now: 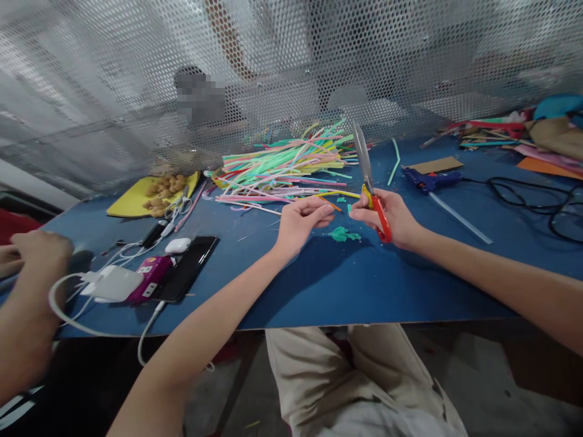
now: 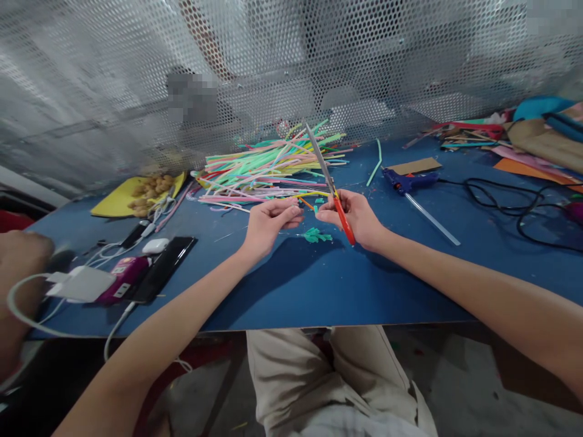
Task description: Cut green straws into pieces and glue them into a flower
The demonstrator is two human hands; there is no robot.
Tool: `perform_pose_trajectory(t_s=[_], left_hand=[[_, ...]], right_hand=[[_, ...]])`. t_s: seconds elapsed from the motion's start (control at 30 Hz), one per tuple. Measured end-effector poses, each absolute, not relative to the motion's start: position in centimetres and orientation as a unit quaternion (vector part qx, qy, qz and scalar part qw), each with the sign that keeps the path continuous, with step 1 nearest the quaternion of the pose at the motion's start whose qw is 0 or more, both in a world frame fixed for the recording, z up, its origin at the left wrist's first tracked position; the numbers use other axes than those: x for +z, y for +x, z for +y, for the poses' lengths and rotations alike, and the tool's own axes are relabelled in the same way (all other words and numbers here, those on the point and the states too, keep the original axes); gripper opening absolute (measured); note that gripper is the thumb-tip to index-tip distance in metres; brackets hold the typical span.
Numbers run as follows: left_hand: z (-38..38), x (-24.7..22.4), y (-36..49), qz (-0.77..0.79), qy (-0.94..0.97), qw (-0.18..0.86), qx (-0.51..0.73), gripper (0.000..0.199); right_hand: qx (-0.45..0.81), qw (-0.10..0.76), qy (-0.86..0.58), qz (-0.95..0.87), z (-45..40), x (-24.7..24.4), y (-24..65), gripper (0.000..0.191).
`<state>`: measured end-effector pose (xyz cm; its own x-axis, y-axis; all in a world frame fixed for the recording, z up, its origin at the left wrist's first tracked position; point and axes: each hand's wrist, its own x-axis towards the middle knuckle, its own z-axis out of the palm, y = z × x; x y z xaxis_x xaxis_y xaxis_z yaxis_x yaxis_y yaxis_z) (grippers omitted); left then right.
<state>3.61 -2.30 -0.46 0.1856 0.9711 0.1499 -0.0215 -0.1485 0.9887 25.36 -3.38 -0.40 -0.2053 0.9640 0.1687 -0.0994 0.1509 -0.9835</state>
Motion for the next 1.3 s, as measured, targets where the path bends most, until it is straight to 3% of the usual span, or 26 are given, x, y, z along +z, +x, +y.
perform_pose_trajectory(t_s=[0.17, 0.6, 0.87, 1.13, 1.3], left_hand=[[-2.4, -1.0, 4.1, 0.380, 0.554, 0.577, 0.464, 0.039], [-2.9, -1.9, 5.4, 0.360, 0.571, 0.572, 0.466, 0.038], [-3.0, -2.3, 5.3, 0.338, 0.514, 0.644, 0.454, 0.040], [-3.4, -1.3, 5.5, 0.325, 0.478, 0.668, 0.469, 0.033], [-3.0, -0.8, 5.1, 0.340, 0.466, 0.658, 0.484, 0.040]], right_hand=[[0.535, 0.504, -0.364, -0.572, -3.3, -0.8, 25.4, 0.051], [0.537, 0.511, -0.357, -0.569, -3.0, -1.3, 25.2, 0.052], [0.547, 0.499, -0.350, -0.575, -3.0, -1.3, 25.4, 0.052], [0.543, 0.477, -0.359, -0.591, -3.0, -0.9, 25.6, 0.050], [0.513, 0.421, -0.383, -0.643, -2.5, -0.4, 26.6, 0.043]])
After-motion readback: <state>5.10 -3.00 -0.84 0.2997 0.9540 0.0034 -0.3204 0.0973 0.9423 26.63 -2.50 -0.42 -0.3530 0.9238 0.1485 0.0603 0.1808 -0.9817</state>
